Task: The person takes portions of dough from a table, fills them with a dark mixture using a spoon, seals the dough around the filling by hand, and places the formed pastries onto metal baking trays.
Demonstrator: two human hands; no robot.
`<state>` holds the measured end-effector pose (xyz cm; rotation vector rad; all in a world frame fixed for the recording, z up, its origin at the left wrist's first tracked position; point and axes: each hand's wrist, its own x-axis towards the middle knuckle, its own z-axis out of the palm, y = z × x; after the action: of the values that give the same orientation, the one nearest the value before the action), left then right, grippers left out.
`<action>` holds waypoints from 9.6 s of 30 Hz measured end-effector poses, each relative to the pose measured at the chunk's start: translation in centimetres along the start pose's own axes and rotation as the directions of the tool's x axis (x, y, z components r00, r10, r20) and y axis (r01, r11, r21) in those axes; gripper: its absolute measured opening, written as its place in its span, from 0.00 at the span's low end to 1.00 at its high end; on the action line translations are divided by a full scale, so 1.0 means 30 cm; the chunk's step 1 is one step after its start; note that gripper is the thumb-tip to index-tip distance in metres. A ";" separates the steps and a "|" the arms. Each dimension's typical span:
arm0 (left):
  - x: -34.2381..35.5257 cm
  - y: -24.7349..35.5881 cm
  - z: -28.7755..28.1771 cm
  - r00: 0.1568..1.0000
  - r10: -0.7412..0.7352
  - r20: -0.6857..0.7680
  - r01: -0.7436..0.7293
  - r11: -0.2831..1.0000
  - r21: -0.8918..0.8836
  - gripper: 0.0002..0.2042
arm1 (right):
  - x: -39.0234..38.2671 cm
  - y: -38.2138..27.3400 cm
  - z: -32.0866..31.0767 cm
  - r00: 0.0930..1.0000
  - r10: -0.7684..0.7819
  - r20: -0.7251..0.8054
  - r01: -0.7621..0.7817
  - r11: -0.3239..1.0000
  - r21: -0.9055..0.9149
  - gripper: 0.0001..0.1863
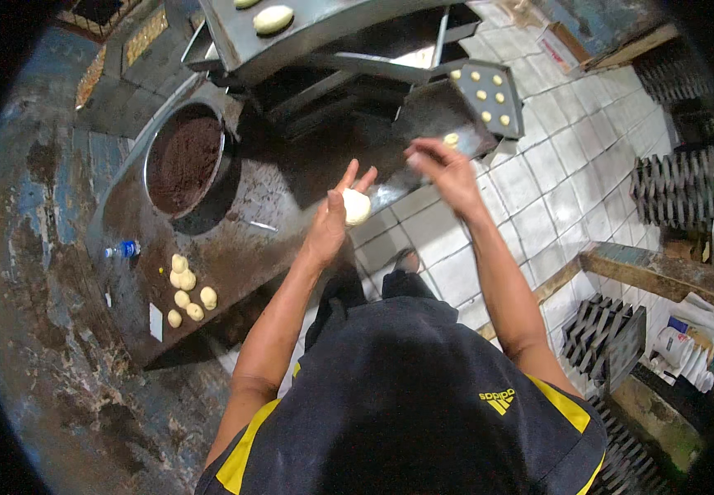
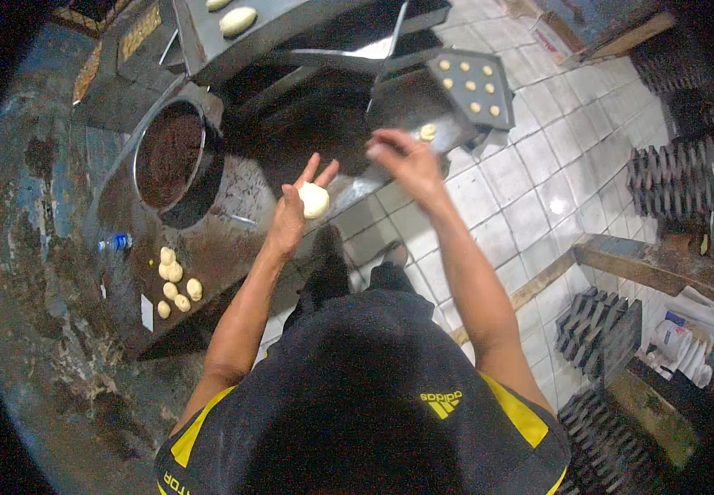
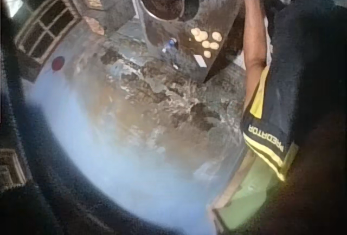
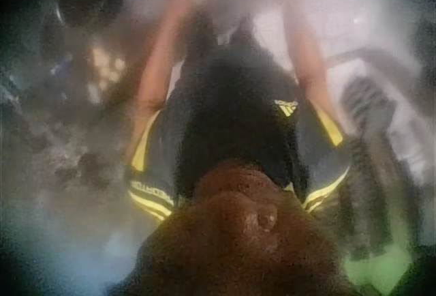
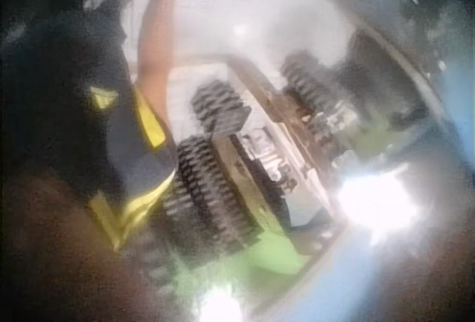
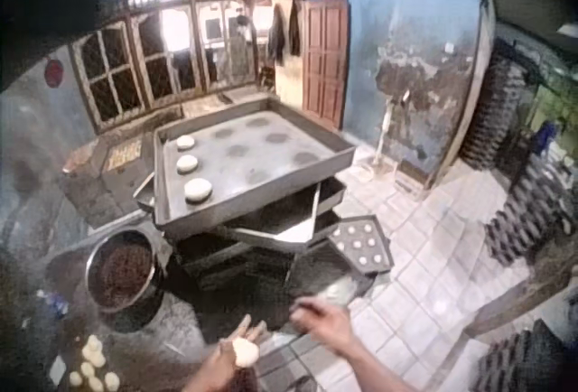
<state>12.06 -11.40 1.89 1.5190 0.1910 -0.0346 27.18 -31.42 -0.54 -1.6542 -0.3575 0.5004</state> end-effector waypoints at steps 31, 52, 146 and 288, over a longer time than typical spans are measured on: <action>0.230 0.459 -0.378 0.731 0.539 -0.418 -0.600 0.800 -0.017 0.27 | 1.042 -0.902 0.168 0.820 -0.527 0.223 0.553 0.632 -0.543 0.27; 0.187 0.393 -0.699 0.603 0.489 -0.630 -0.351 0.872 0.341 0.18 | 1.476 -0.751 0.286 0.803 -0.083 0.590 0.586 -0.073 -0.807 0.39; -0.535 -0.311 -1.651 0.512 -0.016 -0.859 -0.023 0.999 -0.033 0.27 | 0.768 0.019 1.869 0.259 0.690 0.676 -0.732 0.597 -0.329 0.11; -0.720 0.102 -0.255 0.432 0.152 -0.889 0.186 0.949 0.253 0.24 | 0.302 -0.970 0.473 0.416 -0.496 0.762 0.664 0.738 0.117 0.23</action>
<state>-9.54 -5.71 7.76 1.7192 1.1421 0.8237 29.11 -10.59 25.78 -1.2863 -1.6362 0.6036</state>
